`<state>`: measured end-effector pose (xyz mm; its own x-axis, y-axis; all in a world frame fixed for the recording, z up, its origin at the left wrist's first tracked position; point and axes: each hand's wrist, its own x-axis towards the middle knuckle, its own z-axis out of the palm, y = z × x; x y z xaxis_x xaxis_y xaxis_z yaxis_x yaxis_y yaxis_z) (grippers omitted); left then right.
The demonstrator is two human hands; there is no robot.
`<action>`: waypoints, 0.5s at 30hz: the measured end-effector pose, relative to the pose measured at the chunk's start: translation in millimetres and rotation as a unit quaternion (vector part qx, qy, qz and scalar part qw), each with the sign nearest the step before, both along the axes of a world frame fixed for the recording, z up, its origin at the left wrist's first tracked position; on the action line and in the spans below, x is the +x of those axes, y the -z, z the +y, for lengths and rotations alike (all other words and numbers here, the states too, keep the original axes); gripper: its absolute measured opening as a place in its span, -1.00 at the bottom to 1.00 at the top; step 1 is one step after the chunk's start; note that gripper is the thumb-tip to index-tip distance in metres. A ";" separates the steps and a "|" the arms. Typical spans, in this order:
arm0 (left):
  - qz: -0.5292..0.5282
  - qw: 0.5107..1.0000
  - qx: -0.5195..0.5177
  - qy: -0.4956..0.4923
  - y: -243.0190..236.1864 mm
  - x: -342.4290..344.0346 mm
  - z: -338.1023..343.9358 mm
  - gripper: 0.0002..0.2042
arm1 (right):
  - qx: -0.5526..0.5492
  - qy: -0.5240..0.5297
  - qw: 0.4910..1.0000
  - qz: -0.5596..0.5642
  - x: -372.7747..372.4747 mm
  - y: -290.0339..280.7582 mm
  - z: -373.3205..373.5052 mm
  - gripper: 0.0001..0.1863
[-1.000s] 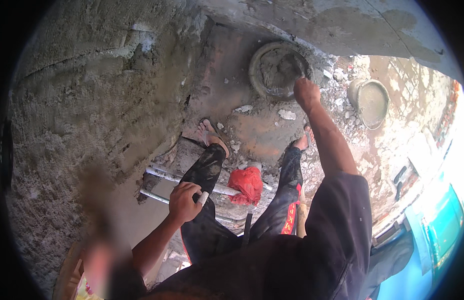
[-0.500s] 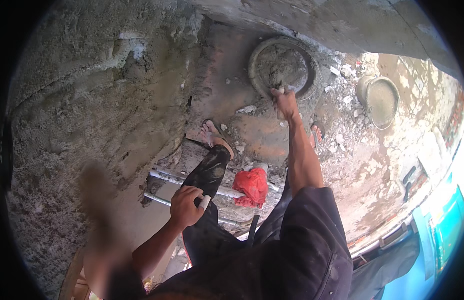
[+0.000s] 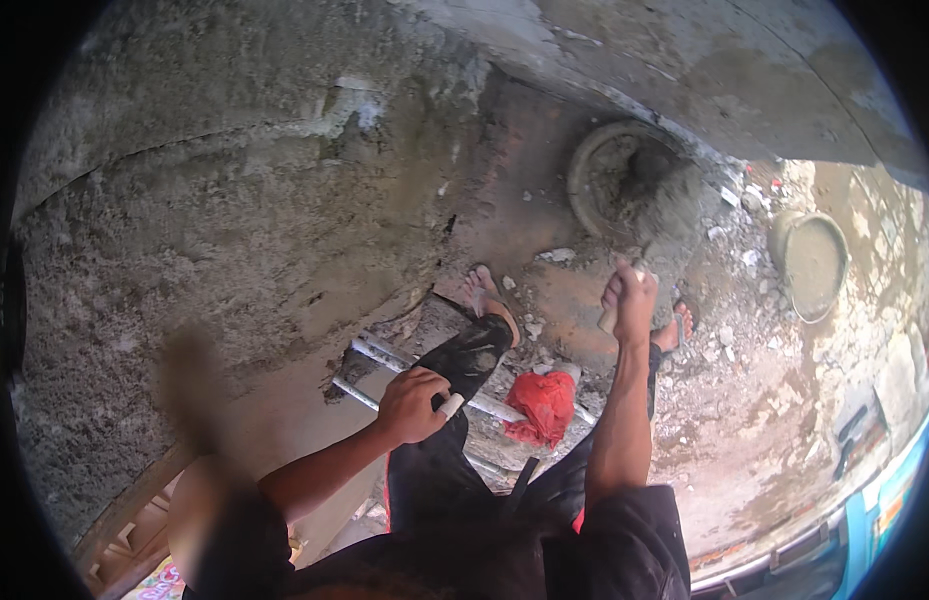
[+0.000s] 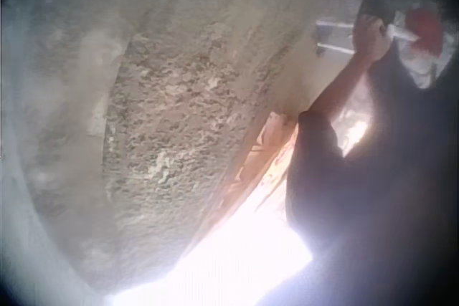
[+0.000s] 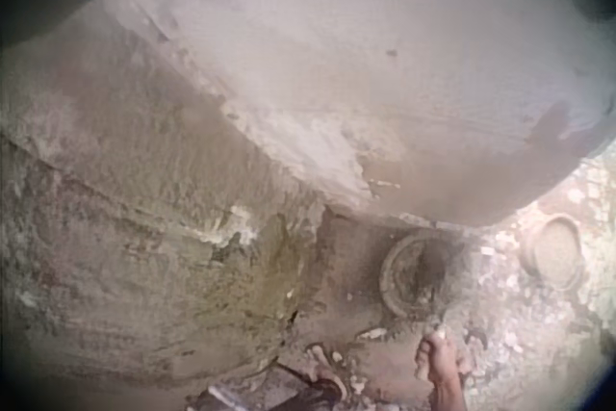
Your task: The person applies wet plaster to a wall using a trowel, scooping the mixture from a bucket and smoothing it over the surface.
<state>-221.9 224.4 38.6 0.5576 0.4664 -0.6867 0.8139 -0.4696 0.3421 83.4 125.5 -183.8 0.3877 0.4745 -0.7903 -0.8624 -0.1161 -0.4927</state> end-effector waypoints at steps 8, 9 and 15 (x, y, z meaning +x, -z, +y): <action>0.009 0.999 -0.014 -0.030 -3.8 -36.0 -0.5 -0.76 | -0.442 -0.022 0.622 -0.646 -33.8 62.5 24.1 -0.73; 0.007 0.999 -0.017 -0.026 -2.2 -36.0 1.9 -0.75 | -0.426 0.007 0.682 -0.594 -52.4 67.0 64.1 -0.72; -0.035 0.997 0.001 -0.064 4.4 -46.2 -5.1 -0.81 | -0.068 -0.153 0.888 -0.428 -217.0 -1.8 211.8 -0.68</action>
<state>-268.1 219.3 34.2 0.5406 0.5373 -0.6473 0.8410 -0.3645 0.3998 -133.6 337.3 -182.0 0.7432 0.5839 -0.3267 -0.0969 -0.3892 -0.9160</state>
